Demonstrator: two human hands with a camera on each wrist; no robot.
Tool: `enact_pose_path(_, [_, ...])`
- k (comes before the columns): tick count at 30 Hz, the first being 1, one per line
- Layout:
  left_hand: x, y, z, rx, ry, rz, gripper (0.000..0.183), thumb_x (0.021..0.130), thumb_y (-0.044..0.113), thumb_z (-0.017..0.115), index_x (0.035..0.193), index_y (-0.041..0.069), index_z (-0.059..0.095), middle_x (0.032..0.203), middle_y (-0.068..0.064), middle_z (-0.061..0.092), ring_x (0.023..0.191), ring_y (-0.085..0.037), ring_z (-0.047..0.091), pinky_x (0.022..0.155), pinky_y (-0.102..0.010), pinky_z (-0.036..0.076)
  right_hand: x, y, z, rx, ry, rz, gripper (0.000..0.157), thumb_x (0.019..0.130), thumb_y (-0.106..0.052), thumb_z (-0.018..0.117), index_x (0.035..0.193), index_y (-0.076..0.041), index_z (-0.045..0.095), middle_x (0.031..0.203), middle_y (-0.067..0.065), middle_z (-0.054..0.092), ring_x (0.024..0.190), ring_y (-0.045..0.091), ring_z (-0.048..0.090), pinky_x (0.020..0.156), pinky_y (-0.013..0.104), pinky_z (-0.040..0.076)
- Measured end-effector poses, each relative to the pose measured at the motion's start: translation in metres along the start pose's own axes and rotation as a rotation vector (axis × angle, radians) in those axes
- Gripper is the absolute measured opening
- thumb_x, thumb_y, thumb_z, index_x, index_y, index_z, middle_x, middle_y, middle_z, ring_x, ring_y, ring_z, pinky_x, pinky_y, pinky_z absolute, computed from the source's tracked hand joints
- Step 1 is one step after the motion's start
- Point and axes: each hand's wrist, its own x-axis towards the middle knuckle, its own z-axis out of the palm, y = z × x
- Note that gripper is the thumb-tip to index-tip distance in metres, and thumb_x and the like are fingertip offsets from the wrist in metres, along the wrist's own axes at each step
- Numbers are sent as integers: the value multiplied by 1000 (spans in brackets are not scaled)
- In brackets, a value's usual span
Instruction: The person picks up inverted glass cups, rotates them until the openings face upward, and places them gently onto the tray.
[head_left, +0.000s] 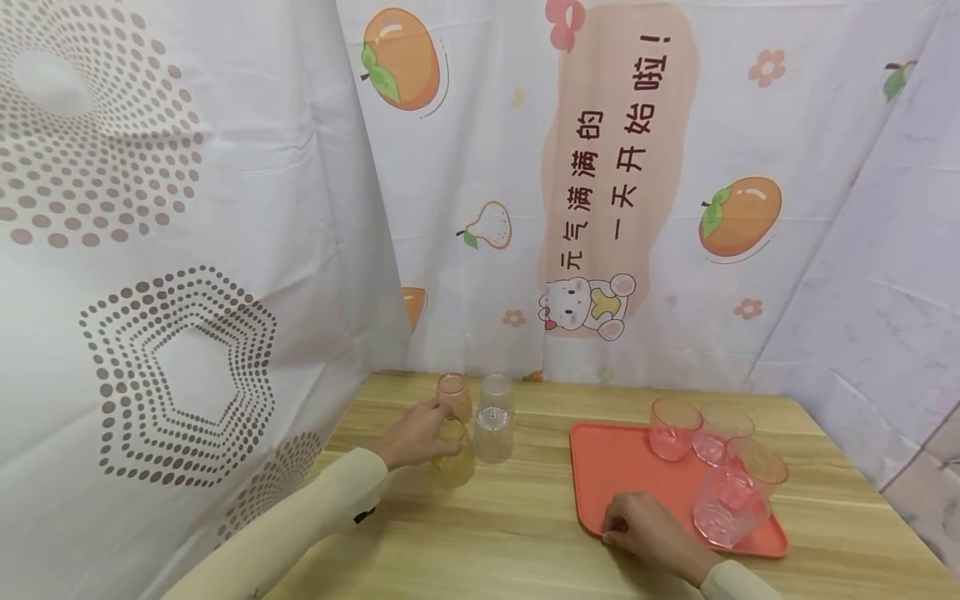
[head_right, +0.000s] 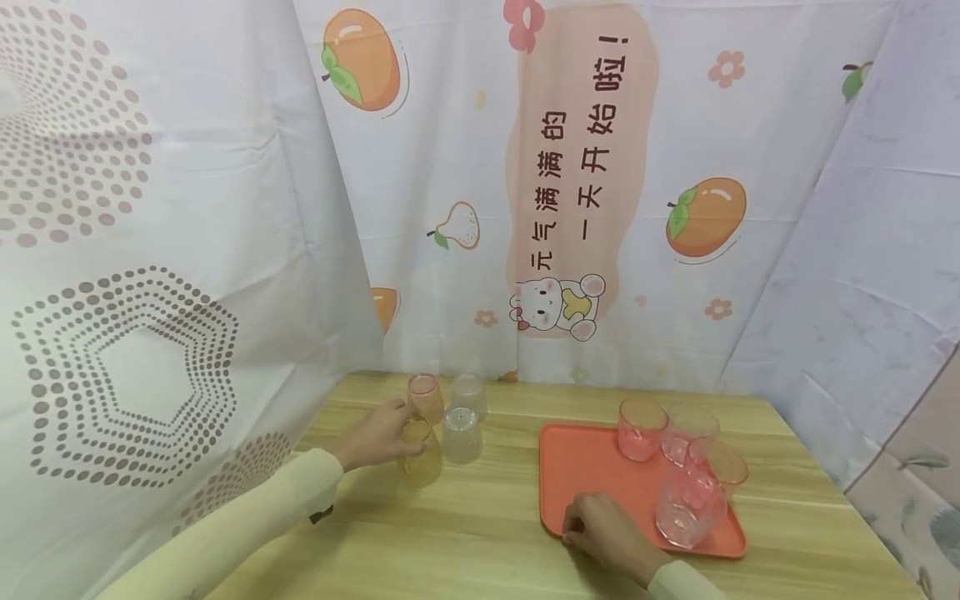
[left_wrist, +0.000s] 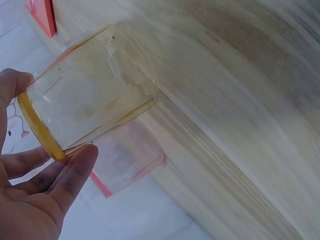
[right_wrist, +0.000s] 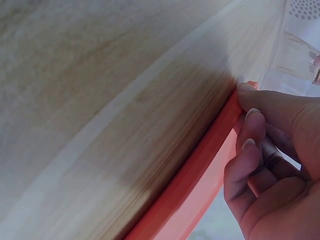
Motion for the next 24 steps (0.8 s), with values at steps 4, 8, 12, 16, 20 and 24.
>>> enact_pose_path(4, [-3,5,1,30,-5,16,56,87,43,77,124,4,66,122,-11,63,109,-27,64,89,-42,55,0,0,1,-12,1,3,14,83,-18,87,77,-19,74,76,-19,59,70,-3,52,61,24,48])
enact_pose_path(8, [-6,12,2,12,-9,33,55,86,42,77,125,5,66,124,-11,62,111,-27,64,90,-43,54,0,1,1,-21,9,5,15,81,-16,88,76,-19,74,76,-19,58,70,-3,52,60,24,48])
enact_pose_path(12, [-8,22,2,-25,-17,62,53,86,39,78,126,6,64,125,-10,62,112,-28,63,91,-44,54,1,1,2,-14,12,6,15,81,-14,88,76,-19,74,76,-19,58,70,-3,53,60,24,48])
enact_pose_path(16, [-10,31,4,-37,-27,76,52,87,40,77,125,7,65,125,-9,62,112,-26,63,92,-42,54,1,1,1,-2,13,11,15,82,-15,87,77,-19,74,76,-19,58,70,-3,53,59,23,48])
enact_pose_path(20, [-10,36,7,-49,-41,84,52,88,43,78,125,9,66,128,-9,60,113,-25,63,93,-42,54,0,1,1,-5,19,6,16,81,-14,87,76,-21,74,76,-21,58,69,-3,53,59,23,48])
enact_pose_path(24, [-10,39,11,-52,-48,98,53,87,45,78,124,8,66,126,-10,61,111,-24,63,92,-41,54,0,0,2,-8,19,9,18,80,-12,87,76,-23,73,76,-22,57,69,-4,53,59,23,48])
